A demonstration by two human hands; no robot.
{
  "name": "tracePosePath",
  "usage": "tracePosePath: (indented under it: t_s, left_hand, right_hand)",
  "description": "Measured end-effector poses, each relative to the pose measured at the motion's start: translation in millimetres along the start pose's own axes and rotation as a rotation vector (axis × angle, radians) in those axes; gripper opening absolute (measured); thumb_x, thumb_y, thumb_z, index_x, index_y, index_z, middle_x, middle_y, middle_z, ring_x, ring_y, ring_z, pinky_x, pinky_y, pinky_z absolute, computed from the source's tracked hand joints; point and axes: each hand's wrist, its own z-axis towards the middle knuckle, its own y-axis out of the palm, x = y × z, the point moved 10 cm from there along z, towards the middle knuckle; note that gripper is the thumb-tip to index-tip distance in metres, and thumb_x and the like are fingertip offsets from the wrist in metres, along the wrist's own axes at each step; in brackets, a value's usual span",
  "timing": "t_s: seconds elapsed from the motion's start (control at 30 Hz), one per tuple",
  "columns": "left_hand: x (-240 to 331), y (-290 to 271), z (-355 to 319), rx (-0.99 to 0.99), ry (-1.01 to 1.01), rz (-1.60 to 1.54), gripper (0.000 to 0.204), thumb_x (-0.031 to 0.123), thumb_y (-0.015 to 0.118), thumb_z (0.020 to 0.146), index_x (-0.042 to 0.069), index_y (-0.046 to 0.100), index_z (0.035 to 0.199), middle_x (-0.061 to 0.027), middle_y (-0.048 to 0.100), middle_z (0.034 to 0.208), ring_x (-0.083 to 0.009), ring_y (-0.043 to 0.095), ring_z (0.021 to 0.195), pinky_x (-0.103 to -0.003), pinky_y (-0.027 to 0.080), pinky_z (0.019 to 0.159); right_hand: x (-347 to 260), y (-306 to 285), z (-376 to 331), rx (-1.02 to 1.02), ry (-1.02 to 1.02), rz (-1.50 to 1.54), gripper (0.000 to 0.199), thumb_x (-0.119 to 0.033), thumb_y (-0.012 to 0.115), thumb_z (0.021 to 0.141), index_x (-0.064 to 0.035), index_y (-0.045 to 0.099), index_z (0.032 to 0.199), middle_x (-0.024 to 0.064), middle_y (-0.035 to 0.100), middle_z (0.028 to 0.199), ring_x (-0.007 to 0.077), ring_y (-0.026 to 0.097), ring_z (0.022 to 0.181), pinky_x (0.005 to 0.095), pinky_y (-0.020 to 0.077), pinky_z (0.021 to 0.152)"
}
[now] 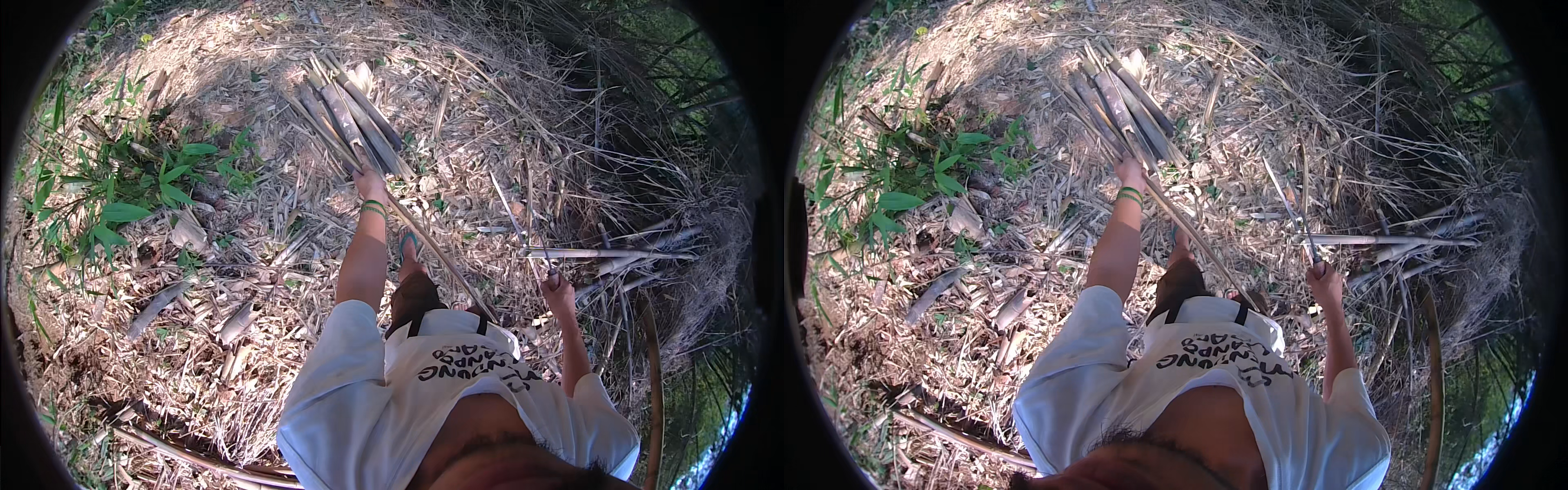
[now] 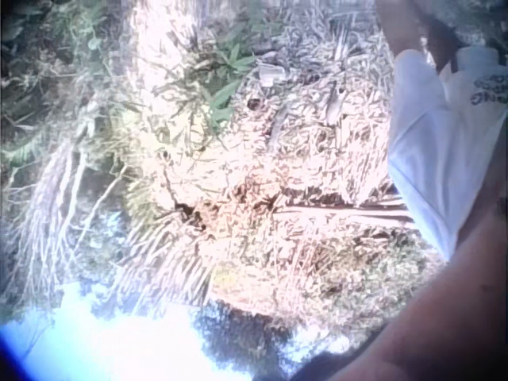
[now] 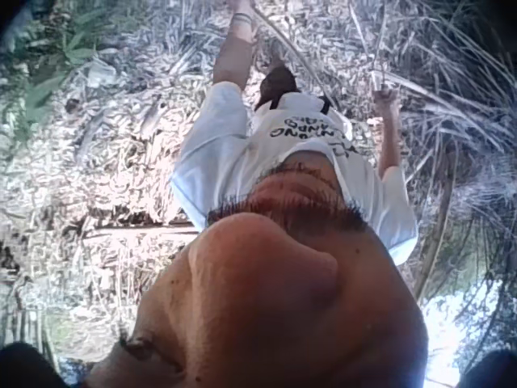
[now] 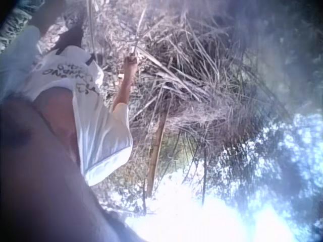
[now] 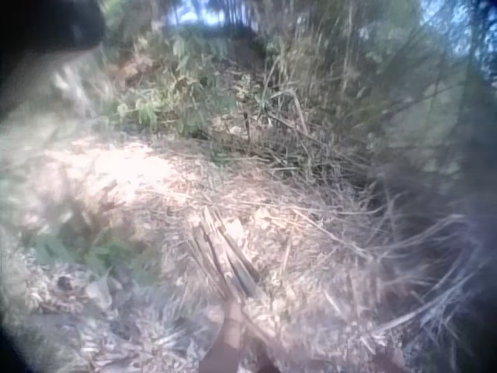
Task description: The person uses a blade to chop and trim small wooden sticks on a ground covered in dry leaves and branches.
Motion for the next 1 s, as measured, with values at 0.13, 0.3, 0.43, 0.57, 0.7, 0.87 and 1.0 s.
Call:
tracePosePath:
  t_s: [0.13,0.3,0.43,0.57,0.7,0.87,1.0]
  left_hand:
    - [83.8,23.4,121.1,-0.109,0.06,-0.029,0.051,0.027,0.058,0.096,0.001,0.041,0.137,-0.0115,0.062,0.089,-0.0218,0.061,0.073,-0.034,0.051,0.063]
    - [149.6,0.8,202.3,0.005,0.18,0.48,0.061,0.039,0.061,0.093,0.0,0.045,0.137,-0.0242,0.061,0.124,-0.0328,0.059,0.113,-0.042,0.046,0.095]
    - [95.7,-42.5,204.2,-0.205,0.19,0.715,0.062,0.042,0.064,0.09,0.002,0.052,0.136,-0.0218,0.059,0.131,-0.0349,0.056,0.121,-0.044,0.044,0.1]
    - [-21.1,-105.2,157.3,-0.624,0.138,1.306,0.049,0.04,0.056,0.093,0.007,0.058,0.129,-0.0189,0.065,0.116,-0.0351,0.062,0.105,-0.047,0.048,0.091]
    - [-96.9,-224.0,90.0,-0.556,-0.569,1.353,0.049,0.048,0.059,0.091,0.017,0.056,0.128,-0.0088,0.064,0.12,-0.0257,0.06,0.108,-0.052,0.049,0.087]
    - [-118.7,-242.3,40.8,-0.594,-0.58,1.2,0.041,0.047,0.058,0.094,0.01,0.06,0.112,-0.0051,0.063,0.089,-0.0175,0.058,0.068,-0.038,0.051,0.064]
    - [-137.1,-199.8,51.0,-0.819,-0.481,1.307,0.034,0.041,0.054,0.096,0.01,0.06,0.107,-0.0055,0.064,0.093,-0.0168,0.061,0.079,-0.038,0.051,0.07]
  right_hand:
    - [50.5,3.0,-8.3,0.011,0.349,-0.219,0.043,-0.034,0.078,0.075,0.0002,0.063,0.095,0.0163,0.07,0.081,0.0305,0.071,0.076,0.0448,0.0539,0.069]
    - [83.9,27.9,-49.0,-0.06,0.689,0.041,0.036,-0.026,0.077,0.075,0.003,0.066,0.093,0.0163,0.07,0.078,0.0246,0.071,0.063,0.0365,0.0542,0.055]
    - [86.1,61.0,-94.2,-0.036,0.823,0.364,0.016,-0.007,0.072,0.083,0.0018,0.06,0.08,0.0079,0.064,0.069,0.0167,0.065,0.052,0.0305,0.0473,0.038]
    - [94.1,97.0,-146.5,-0.011,0.985,0.438,0.02,-0.014,0.076,0.082,0.0012,0.063,0.082,0.0071,0.062,0.063,0.0143,0.06,0.047,0.0273,0.0432,0.038]
    - [96.8,128.5,-191.4,0.069,1.026,0.507,0.026,-0.017,0.079,0.079,0.0046,0.065,0.082,0.0091,0.066,0.067,0.0153,0.064,0.051,0.0279,0.0487,0.042]
    - [88.0,170.9,-249.7,0.148,1.13,0.69,0.025,-0.016,0.076,0.079,0.0055,0.064,0.077,0.0091,0.067,0.068,0.0154,0.065,0.051,0.0298,0.05,0.042]
    - [80.2,208.5,-283.3,0.153,1.226,0.783,0.025,-0.018,0.075,0.08,0.003,0.064,0.072,0.01,0.067,0.066,0.0156,0.063,0.049,0.0308,0.0488,0.042]
